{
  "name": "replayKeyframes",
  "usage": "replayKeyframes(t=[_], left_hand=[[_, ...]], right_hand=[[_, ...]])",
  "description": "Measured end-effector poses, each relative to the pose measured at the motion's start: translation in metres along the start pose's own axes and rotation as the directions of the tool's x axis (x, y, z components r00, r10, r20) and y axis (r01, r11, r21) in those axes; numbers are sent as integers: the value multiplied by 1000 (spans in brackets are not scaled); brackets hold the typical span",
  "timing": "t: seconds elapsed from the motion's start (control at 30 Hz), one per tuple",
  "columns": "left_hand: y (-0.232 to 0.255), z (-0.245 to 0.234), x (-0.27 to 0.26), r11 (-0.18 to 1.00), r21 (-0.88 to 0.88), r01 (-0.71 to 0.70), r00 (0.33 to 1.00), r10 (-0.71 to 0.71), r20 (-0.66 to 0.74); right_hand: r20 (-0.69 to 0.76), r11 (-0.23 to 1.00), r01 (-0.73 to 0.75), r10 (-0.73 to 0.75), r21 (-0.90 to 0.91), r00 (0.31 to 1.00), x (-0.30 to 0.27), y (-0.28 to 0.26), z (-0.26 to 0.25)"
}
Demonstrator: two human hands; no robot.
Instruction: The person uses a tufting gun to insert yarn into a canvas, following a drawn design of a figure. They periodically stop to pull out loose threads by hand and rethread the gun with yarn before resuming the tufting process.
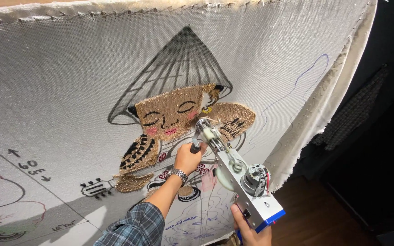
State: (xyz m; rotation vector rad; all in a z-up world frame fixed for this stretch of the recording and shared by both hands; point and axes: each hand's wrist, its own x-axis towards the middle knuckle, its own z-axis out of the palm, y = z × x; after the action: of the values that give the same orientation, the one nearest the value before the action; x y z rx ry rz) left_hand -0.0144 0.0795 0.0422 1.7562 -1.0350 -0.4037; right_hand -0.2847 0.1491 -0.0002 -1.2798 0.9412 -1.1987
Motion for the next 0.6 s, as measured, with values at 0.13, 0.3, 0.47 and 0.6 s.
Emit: replayKeyframes(t=[0.13,0.3,0.47,0.6], left_hand=[[1,-1,5,997,-59,-47,999,46,-17],[7,-6,8,1000,-24,-20,1000,20,10],[13,-5,12,997,-48,-56,998,56,-8],[11,-3,16,991,-82,-106,994,104,-33]], right_hand=[[-19,1000,-1,1,-1,1000,3,-7,2],[-46,998,-16,19,65,999,2,-10,9],[-7,999,24,-23,43,1000,5,-14,9],[-6,992,-20,21,121,1000,0,-36,16]])
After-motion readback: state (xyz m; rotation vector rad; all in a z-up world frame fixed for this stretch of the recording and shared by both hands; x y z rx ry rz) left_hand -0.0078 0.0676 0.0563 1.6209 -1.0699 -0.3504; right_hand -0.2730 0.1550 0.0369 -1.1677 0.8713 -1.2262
